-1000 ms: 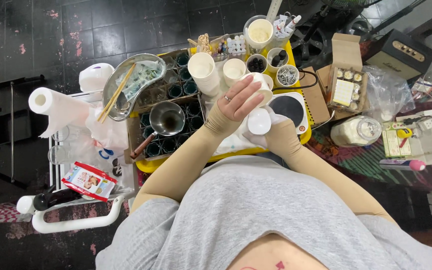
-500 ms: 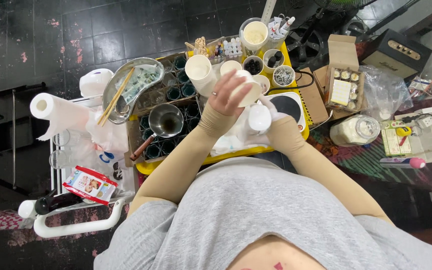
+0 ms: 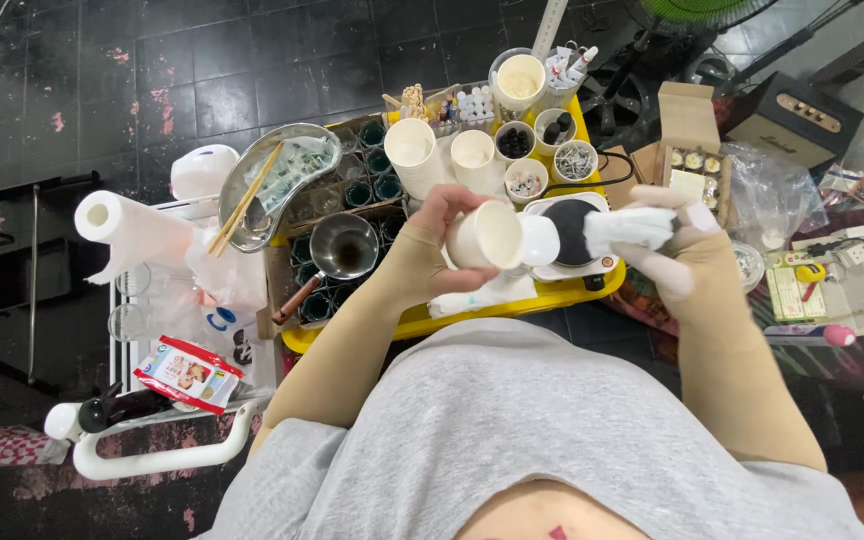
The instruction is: Wiping the inside and outside of a paper cup with a cloth.
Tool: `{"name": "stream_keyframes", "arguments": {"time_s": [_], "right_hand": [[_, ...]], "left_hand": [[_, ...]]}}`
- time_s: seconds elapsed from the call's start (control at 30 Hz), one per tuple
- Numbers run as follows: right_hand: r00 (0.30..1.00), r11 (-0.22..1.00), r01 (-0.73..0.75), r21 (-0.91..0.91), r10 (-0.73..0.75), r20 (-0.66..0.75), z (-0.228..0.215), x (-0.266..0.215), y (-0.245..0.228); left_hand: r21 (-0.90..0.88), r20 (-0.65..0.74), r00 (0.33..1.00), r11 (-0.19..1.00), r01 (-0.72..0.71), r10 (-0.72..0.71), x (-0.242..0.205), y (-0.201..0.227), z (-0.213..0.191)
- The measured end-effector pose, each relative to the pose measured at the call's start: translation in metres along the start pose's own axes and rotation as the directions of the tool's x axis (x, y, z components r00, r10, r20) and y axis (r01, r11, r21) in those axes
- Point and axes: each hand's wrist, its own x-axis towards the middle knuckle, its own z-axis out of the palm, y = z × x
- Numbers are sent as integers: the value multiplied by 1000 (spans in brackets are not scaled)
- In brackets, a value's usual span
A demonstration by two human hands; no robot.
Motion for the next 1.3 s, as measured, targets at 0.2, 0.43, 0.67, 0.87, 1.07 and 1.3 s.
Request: {"name": "stream_keyframes", "arguments": {"time_s": [0.2,0.43,0.67,0.87,1.07,1.3], "right_hand": [[623,383,766,-516,-638,452,67,25,-7],[338,-9,902,-431,-605,721,115,61,-25],[607,210,791,-574,-389,693,129,57,-21],[763,741,520,-424,-180,621,113,51,-5],[908,974,-215,-72,227,352,110,38,32],[559,188,826,-532,-394,729,112,46,-7]], "left_hand": [[-163,205,966,967,194,-159,-1,5,-5],[-477,148,983,862,170,-113,-2,-16,0],[-296,-249,951,949,106,-184,-14,-51,1],[342,-288,925,929,-142,248,-8,-22,1],[469,-190,844,802,-371,502,-2,-32,9],[-444,-325,919,894,60,-224,-4,-43,9]]}}
